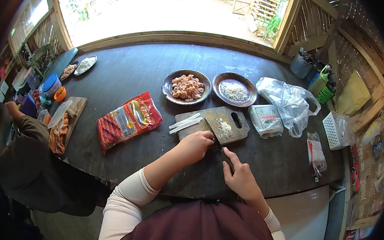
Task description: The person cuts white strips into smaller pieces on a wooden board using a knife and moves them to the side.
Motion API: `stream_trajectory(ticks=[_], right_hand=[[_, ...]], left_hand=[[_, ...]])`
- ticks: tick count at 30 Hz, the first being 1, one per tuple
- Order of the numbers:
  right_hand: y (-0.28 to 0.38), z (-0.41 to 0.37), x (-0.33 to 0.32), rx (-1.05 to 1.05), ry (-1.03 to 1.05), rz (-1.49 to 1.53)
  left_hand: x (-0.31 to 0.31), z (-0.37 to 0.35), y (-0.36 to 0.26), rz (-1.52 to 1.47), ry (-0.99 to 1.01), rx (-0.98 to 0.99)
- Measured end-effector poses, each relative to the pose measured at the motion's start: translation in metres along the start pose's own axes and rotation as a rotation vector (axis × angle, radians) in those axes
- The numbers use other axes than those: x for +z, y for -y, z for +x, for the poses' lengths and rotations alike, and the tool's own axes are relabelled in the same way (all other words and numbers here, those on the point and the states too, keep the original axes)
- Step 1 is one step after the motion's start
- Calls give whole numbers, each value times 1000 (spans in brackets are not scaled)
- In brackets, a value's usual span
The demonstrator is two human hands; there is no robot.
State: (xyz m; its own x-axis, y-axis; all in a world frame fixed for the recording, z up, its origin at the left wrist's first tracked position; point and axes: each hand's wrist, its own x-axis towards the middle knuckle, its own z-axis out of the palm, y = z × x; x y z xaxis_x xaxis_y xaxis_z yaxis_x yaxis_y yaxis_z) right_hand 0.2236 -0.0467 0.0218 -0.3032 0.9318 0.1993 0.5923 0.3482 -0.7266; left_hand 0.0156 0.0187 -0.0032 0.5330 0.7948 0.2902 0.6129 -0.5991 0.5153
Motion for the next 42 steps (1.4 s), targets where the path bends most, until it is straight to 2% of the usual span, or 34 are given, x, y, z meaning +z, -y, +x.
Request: stream_trajectory(ticks=[5, 8, 14, 26, 29, 31, 34, 40, 42], right_hand=[[-2, 2, -2, 8, -10, 32], [0, 5, -7, 110, 35, 79], [-8, 2, -2, 161, -21, 214], [2, -2, -3, 76, -25, 158], [1, -1, -3, 116, 6, 114], [-1, -1, -1, 27, -22, -3], [0, 1, -2, 25, -2, -48], [-3, 7, 3, -7, -45, 46], [2, 10, 3, 30, -9, -17]], left_hand=[[3, 0, 3, -1, -9, 30], [1, 0, 1, 14, -21, 49], [2, -1, -4, -59, -34, -61], [2, -2, -3, -57, -51, 8], [5, -2, 0, -13, -51, 18], [7, -2, 1, -8, -38, 16], [4, -2, -2, 9, -4, -5], [4, -2, 0, 4, 1, 0], [6, -2, 0, -14, -12, -1]])
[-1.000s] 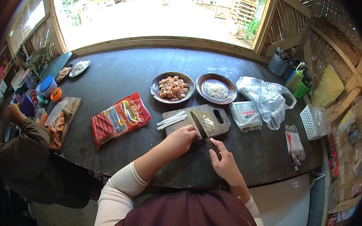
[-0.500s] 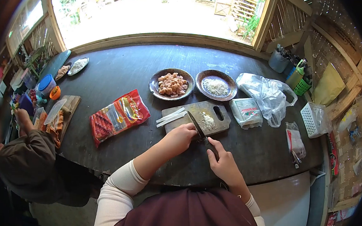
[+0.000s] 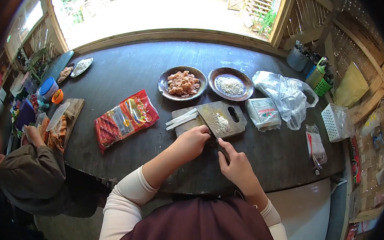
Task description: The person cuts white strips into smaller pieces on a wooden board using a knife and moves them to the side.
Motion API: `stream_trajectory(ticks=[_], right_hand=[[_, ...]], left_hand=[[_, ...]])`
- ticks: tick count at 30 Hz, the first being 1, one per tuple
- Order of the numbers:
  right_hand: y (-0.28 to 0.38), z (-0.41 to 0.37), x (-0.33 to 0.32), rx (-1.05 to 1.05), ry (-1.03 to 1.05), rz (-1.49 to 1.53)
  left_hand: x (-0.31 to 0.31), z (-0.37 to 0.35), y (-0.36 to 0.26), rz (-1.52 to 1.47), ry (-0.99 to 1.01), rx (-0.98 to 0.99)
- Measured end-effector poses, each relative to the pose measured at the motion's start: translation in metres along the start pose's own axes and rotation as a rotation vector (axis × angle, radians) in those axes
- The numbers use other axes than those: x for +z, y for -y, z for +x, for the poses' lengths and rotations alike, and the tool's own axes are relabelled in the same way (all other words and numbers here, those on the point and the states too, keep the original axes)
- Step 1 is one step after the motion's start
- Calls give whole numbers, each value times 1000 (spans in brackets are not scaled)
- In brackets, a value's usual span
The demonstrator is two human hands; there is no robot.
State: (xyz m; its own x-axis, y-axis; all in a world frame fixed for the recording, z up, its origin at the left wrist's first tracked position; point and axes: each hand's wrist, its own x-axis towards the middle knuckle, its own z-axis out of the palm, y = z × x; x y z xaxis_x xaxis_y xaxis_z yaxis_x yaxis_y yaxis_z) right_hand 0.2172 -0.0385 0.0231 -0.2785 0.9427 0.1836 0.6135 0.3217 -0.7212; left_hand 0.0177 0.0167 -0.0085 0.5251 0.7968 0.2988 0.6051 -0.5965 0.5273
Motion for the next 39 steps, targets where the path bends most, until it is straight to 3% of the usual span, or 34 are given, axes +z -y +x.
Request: stream_trajectory(ticks=[4, 11, 13, 19, 34, 39], right_hand=[[5, -5, -5, 53, 71, -114], [-2, -20, -4, 6, 4, -33], [3, -17, -8, 125, 59, 57], [-4, -12, -3, 29, -66, 110], [3, -5, -8, 63, 57, -17], [-4, -11, -7, 52, 17, 66]], left_hand=[[0, 0, 3, -24, -33, -9], [-4, -1, -1, 10, -101, 50], [-10, 0, -9, 14, -38, -57], [-6, 0, -5, 54, 15, -110], [-5, -1, -3, 63, -22, -59], [-6, -1, -6, 61, -41, -40]])
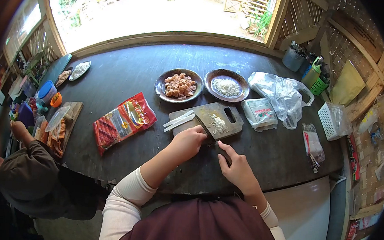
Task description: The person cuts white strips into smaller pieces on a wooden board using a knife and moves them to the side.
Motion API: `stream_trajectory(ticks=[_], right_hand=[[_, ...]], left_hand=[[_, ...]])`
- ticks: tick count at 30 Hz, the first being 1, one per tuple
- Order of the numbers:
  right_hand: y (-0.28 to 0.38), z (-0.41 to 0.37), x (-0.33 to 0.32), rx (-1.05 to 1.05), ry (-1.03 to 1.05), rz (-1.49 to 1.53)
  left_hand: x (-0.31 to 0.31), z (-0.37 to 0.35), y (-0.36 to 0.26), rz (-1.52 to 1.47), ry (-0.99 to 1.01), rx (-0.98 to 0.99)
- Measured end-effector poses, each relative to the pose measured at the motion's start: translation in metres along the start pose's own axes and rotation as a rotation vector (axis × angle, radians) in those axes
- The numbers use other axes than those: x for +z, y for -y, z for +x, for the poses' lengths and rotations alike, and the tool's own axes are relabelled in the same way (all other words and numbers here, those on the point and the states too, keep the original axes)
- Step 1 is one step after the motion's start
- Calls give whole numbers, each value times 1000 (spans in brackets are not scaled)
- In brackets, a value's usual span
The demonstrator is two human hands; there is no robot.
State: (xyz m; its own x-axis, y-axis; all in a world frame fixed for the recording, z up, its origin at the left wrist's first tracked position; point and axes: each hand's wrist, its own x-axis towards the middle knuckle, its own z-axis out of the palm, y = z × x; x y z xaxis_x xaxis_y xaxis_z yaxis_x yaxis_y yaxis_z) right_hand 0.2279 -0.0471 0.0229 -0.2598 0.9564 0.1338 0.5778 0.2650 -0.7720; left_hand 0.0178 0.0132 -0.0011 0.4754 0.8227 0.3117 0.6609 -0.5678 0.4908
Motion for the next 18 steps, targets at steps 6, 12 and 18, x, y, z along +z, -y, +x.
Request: stream_trajectory(ticks=[6, 12, 18], right_hand=[[-10, 3, 5, -62, -56, 64], [2, -2, -3, 23, 11, -12], [1, -6, -11, 82, 26, 100]], left_hand=[[1, -1, 2, -7, -6, 8], [-3, 1, -1, -4, 13, -5], [-1, 1, -1, -12, 2, -16]])
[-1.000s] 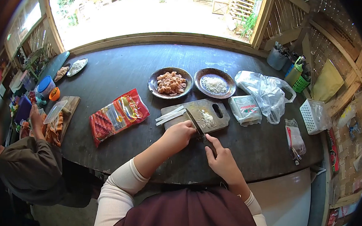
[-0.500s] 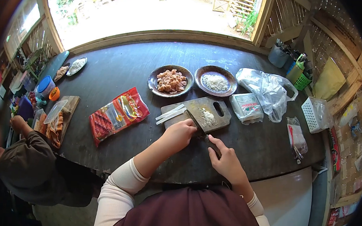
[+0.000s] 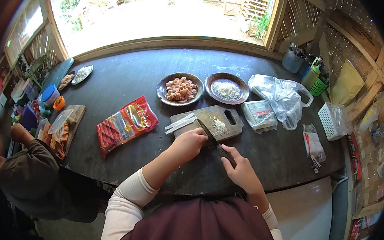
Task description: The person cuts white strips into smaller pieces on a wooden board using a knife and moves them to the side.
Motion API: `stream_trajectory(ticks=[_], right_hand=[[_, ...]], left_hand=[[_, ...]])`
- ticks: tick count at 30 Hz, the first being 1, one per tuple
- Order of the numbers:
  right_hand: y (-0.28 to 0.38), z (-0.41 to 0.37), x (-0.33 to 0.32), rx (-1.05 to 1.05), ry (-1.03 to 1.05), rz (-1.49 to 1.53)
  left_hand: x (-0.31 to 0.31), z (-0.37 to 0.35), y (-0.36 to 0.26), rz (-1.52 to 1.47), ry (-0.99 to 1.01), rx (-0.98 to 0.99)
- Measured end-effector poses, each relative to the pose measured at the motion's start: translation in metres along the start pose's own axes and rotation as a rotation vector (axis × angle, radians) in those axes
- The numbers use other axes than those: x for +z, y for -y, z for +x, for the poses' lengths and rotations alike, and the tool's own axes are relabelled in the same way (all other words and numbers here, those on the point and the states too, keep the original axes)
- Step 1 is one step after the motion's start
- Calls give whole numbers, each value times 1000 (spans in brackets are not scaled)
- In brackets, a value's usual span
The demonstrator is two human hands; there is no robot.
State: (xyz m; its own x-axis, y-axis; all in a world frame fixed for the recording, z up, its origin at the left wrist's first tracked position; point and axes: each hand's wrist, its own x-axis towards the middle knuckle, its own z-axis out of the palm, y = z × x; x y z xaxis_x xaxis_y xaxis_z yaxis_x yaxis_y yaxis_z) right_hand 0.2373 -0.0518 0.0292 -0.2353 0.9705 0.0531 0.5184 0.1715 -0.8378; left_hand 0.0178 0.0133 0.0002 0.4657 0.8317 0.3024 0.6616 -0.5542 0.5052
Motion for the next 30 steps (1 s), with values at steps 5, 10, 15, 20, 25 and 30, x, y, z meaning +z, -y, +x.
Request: stream_trajectory(ticks=[5, 10, 15, 20, 25, 30], right_hand=[[-2, 3, 4, -21, -83, 63], [4, 0, 2, -3, -29, 34], [10, -2, 1, 22, 3, 5], [-6, 0, 11, -166, -79, 6], [2, 5, 11, -118, -6, -249], [-7, 6, 11, -135, -10, -228]], left_hand=[[-2, 1, -1, 31, 43, -20], [1, 0, 6, -2, 27, 27], [-1, 1, 3, -14, 25, 18], [0, 1, 4, -16, 2, 39], [-4, 1, 0, 8, 16, 22], [-1, 1, 4, -5, 12, 28]])
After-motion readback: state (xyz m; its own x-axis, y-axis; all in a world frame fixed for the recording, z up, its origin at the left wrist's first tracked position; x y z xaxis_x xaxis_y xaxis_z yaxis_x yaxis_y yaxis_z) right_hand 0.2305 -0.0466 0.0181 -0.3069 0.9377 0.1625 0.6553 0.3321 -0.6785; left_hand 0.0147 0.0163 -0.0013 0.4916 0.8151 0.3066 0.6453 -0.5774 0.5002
